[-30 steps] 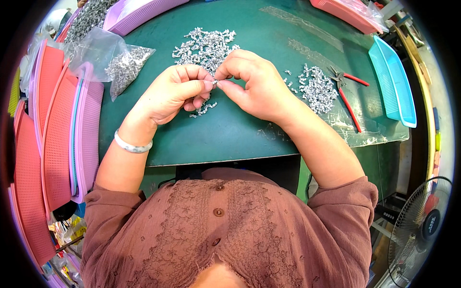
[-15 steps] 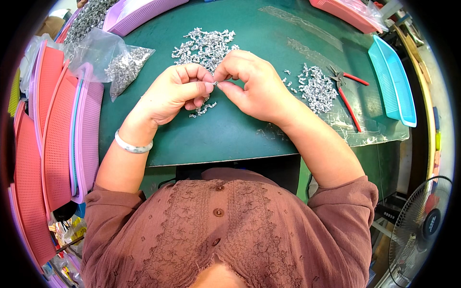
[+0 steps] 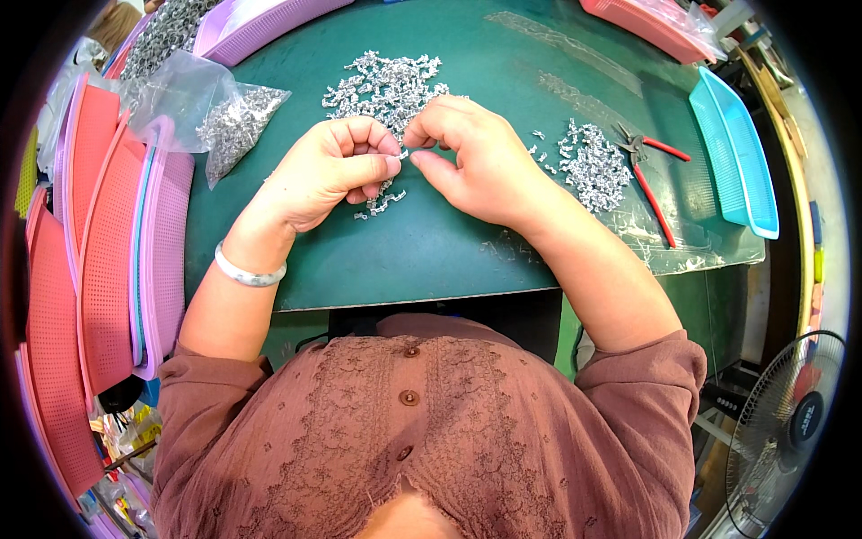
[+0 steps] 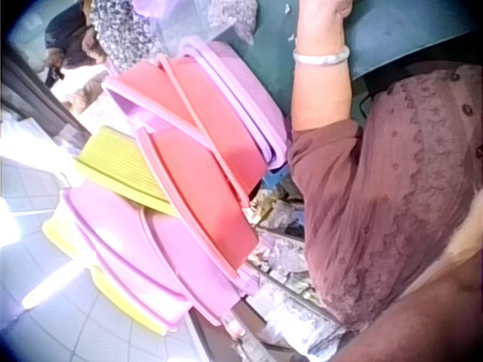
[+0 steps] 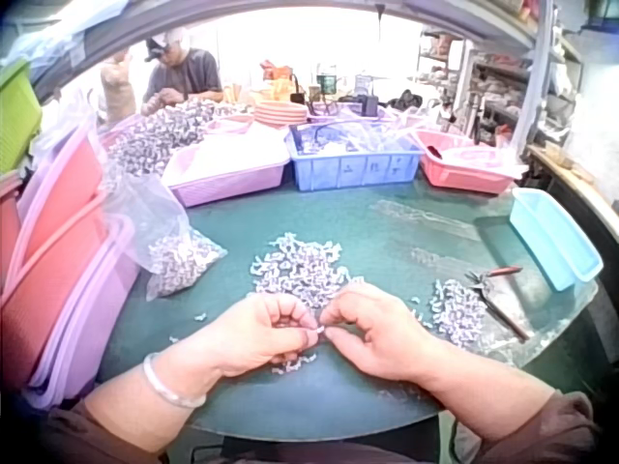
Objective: The person sits at a green workbench and repeatedly picks up small silver metal pieces, joining them together by hand. They place the assembled pieces back onto the table among a larger pile of similar components.
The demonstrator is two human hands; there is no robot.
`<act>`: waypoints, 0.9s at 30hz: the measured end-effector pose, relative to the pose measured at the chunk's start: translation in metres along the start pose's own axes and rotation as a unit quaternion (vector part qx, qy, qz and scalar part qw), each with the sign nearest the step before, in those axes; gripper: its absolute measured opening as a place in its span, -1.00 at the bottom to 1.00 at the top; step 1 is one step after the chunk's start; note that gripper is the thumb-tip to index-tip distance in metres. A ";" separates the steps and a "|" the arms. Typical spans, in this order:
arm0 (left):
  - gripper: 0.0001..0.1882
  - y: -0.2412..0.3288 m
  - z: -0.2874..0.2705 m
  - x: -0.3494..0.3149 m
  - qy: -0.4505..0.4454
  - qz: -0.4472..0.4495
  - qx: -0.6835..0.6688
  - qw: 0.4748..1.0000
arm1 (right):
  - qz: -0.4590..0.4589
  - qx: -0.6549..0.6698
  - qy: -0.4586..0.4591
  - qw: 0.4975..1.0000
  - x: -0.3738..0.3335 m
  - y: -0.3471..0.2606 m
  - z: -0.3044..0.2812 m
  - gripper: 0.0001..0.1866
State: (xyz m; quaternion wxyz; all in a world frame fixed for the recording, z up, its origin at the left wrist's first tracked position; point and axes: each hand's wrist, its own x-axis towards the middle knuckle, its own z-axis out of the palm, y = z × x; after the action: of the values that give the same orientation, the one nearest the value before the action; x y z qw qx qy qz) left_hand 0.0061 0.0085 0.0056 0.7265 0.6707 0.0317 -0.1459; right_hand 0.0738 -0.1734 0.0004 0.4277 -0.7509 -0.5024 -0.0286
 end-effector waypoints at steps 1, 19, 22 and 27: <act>-0.93 0.000 0.000 0.000 0.002 0.000 0.000 1.000 | 0.001 -0.005 -0.006 1.000 0.000 0.000 0.000 -0.88; -0.91 -0.001 -0.010 0.003 0.022 0.015 -0.136 0.990 | -0.054 -0.032 -0.077 0.995 -0.002 -0.002 0.006 -0.94; -0.92 0.000 -0.004 0.002 0.042 0.006 -0.055 0.998 | -0.046 -0.026 -0.040 0.998 0.001 -0.002 0.001 -0.92; -0.88 0.002 -0.002 0.000 0.013 -0.044 0.010 0.999 | -0.049 -0.022 0.005 0.999 0.002 -0.001 -0.001 -0.90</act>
State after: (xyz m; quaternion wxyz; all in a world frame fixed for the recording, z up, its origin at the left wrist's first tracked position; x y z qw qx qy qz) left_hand 0.0067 0.0102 0.0078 0.7119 0.6780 0.0696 -0.1692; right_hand 0.0743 -0.1730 0.0028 0.4115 -0.7344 -0.5359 -0.0642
